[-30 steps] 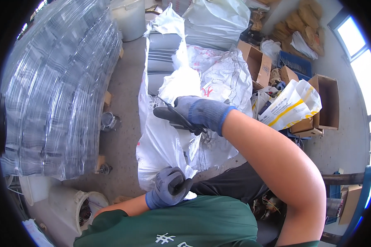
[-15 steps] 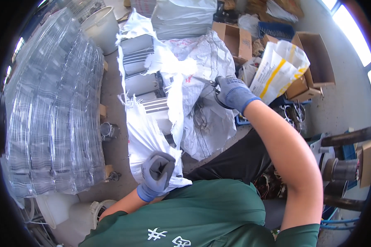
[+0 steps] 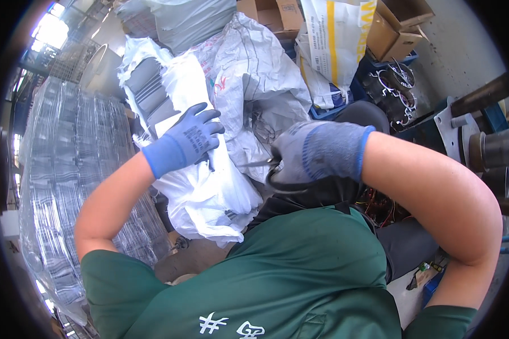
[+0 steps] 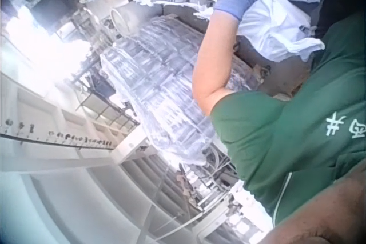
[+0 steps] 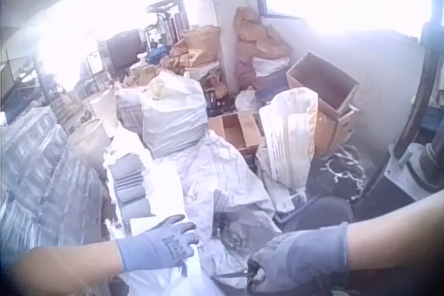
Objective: Assembling components of an electrical motor using an industrial press and hand tools.
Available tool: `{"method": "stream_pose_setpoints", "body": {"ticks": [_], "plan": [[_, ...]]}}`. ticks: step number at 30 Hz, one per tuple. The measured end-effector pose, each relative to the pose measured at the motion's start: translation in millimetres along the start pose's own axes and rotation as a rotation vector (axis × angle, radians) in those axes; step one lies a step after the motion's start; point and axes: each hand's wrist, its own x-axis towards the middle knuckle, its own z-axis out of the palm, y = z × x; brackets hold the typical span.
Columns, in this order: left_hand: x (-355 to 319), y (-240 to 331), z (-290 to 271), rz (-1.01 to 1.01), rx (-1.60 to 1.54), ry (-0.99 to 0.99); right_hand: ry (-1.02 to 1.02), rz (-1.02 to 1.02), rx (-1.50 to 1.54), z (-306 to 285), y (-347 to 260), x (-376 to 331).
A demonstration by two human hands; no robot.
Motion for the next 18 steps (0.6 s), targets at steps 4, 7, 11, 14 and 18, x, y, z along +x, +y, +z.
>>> {"method": "stream_pose_setpoints", "body": {"ticks": [4,7,11,14,18], "plan": [[46,-16,-6,0.147,-0.191,0.063,-0.199,0.058,0.127,13,-14,16],[67,-14,2,0.178,-0.215,0.105,-0.299,0.103,0.176,8,-24,27],[85,-18,5,0.202,-0.274,0.037,-0.342,0.149,0.339,9,-14,42],[92,-21,0,0.218,-0.344,-0.04,-0.409,0.186,0.441,6,-8,51],[93,-22,2,0.215,-0.334,-0.048,-0.445,0.277,0.555,7,-1,66]]}}
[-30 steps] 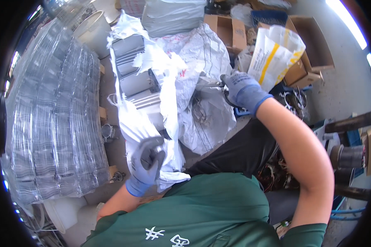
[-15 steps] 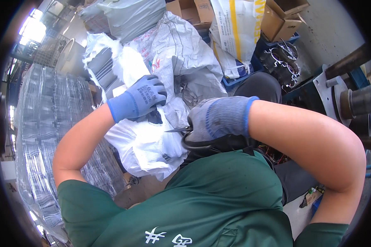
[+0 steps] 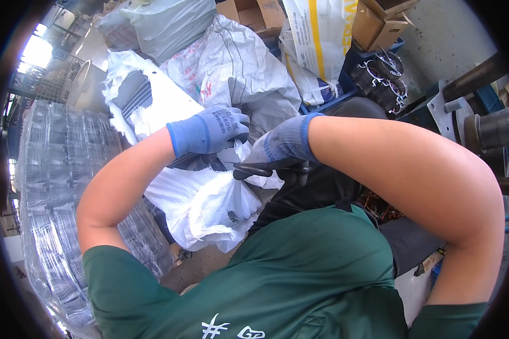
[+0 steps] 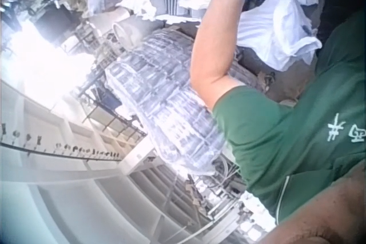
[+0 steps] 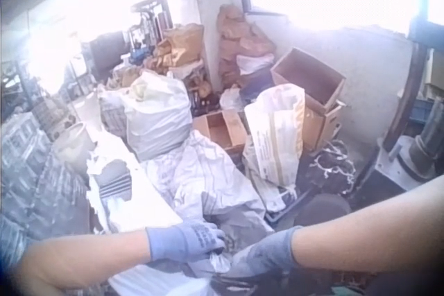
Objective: Assembling components of an electrical motor using an industrial press and hand tools.
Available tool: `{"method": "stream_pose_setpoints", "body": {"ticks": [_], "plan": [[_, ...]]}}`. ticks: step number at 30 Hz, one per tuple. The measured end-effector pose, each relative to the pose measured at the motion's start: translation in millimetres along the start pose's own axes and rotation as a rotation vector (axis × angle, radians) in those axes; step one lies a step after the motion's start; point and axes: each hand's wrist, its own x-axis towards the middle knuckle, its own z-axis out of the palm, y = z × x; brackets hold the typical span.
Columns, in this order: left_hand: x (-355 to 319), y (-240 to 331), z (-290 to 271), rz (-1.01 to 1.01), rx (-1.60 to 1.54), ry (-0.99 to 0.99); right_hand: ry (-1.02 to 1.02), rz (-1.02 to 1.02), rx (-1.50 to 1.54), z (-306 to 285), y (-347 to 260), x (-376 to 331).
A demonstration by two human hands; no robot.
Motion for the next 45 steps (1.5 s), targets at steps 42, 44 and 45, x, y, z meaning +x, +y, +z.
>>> {"method": "stream_pose_setpoints", "body": {"ticks": [42,44,45], "plan": [[17,-12,20,-0.193,-0.353,0.438,0.145,-0.358,0.158,11,14,254],[27,-25,35,-0.194,-0.294,0.422,0.162,-0.368,0.114,16,7,262],[30,-31,40,-0.189,-0.238,0.412,0.174,-0.371,0.09,16,6,264]]}}
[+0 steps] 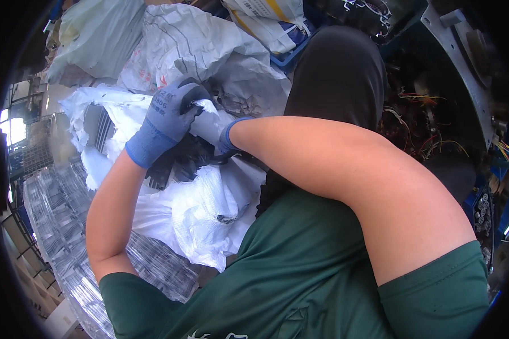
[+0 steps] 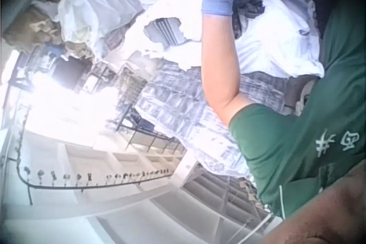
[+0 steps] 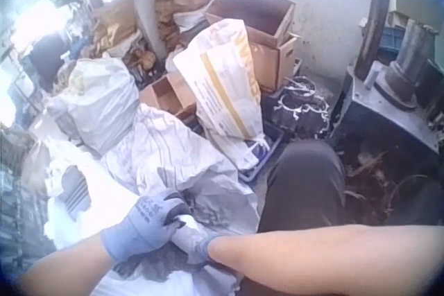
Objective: Assembling components of an electrical motor using an industrial press and hand tools.
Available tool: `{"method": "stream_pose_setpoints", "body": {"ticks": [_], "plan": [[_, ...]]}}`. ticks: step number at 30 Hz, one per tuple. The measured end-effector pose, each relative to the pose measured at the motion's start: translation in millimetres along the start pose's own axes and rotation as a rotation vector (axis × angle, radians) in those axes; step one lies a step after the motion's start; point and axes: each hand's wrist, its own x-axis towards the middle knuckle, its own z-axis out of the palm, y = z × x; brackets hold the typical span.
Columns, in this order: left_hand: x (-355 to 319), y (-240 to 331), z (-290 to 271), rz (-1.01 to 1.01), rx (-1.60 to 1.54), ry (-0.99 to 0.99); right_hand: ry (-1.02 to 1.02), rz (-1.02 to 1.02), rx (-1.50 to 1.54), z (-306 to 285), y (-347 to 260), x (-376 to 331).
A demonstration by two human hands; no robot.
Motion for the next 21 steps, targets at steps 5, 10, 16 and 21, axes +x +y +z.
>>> {"method": "stream_pose_setpoints", "body": {"ticks": [5,10,16,21], "plan": [[43,5,-4,-0.027,-0.061,0.008,0.043,-0.01,-0.174,4,12,12],[60,-48,16,-0.134,0.004,0.035,0.058,-0.036,-0.43,9,16,15],[79,-108,42,-0.386,-0.117,-0.006,0.031,-0.019,-0.789,-18,37,-8],[83,-138,69,-0.339,-0.061,-0.123,0.095,-0.012,-0.95,-67,3,-79]]}}
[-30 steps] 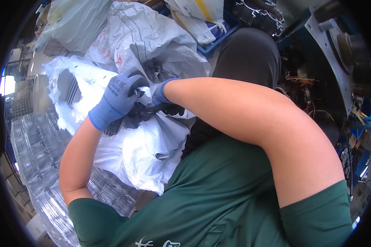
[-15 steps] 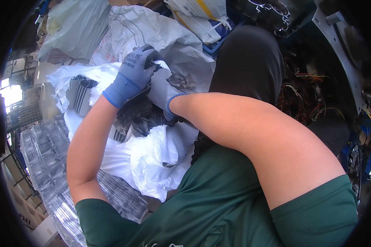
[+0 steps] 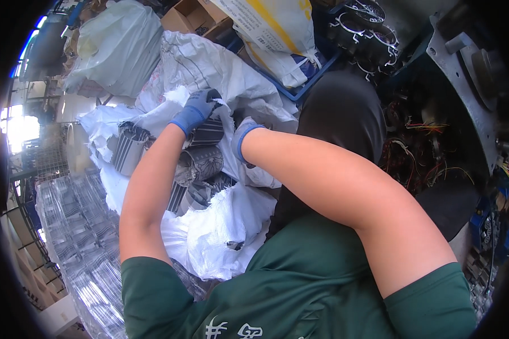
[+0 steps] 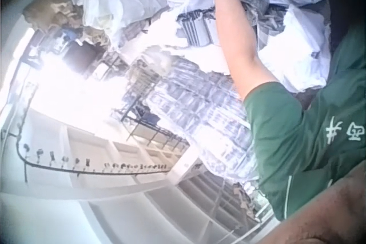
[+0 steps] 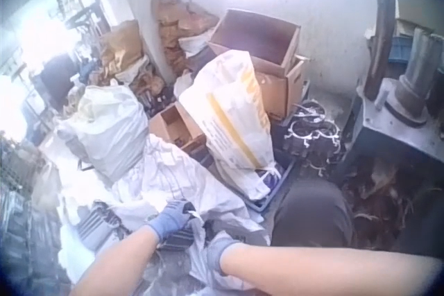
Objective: Assembling components of an electrical motor using an industrial press and hand tools.
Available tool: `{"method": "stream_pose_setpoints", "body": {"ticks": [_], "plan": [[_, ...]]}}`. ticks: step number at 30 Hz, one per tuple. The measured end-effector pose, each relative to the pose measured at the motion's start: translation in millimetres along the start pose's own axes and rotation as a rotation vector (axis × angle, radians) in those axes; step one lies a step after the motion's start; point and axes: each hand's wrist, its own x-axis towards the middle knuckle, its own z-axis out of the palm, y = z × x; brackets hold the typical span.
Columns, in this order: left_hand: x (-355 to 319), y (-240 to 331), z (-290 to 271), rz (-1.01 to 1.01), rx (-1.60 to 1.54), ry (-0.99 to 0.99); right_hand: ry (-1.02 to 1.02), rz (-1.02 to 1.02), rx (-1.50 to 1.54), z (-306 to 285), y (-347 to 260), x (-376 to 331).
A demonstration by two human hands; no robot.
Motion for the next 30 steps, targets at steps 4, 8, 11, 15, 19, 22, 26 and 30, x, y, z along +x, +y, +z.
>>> {"method": "stream_pose_setpoints", "body": {"ticks": [4,8,11,15,19,22,26,30], "plan": [[13,-10,14,-0.147,0.046,-0.184,0.245,0.111,0.057,-61,23,-86],[18,9,9,-0.102,0.212,-0.331,0.612,0.356,0.155,-64,73,-221],[-17,21,-7,0.047,0.252,-0.057,1.112,0.505,0.251,-27,84,-339],[-53,27,-33,-0.079,0.156,-0.282,1.261,0.547,0.869,87,104,-455],[-97,33,-46,-0.238,0.076,-0.481,1.214,0.88,0.86,232,75,-545],[-117,21,-1,-0.008,0.447,-0.248,1.253,0.976,0.677,292,16,-597],[-90,20,43,0.147,0.746,-0.472,1.439,1.251,1.036,345,-93,-632],[-77,-16,57,-0.013,0.816,-0.631,1.529,1.34,1.539,358,-148,-612]]}}
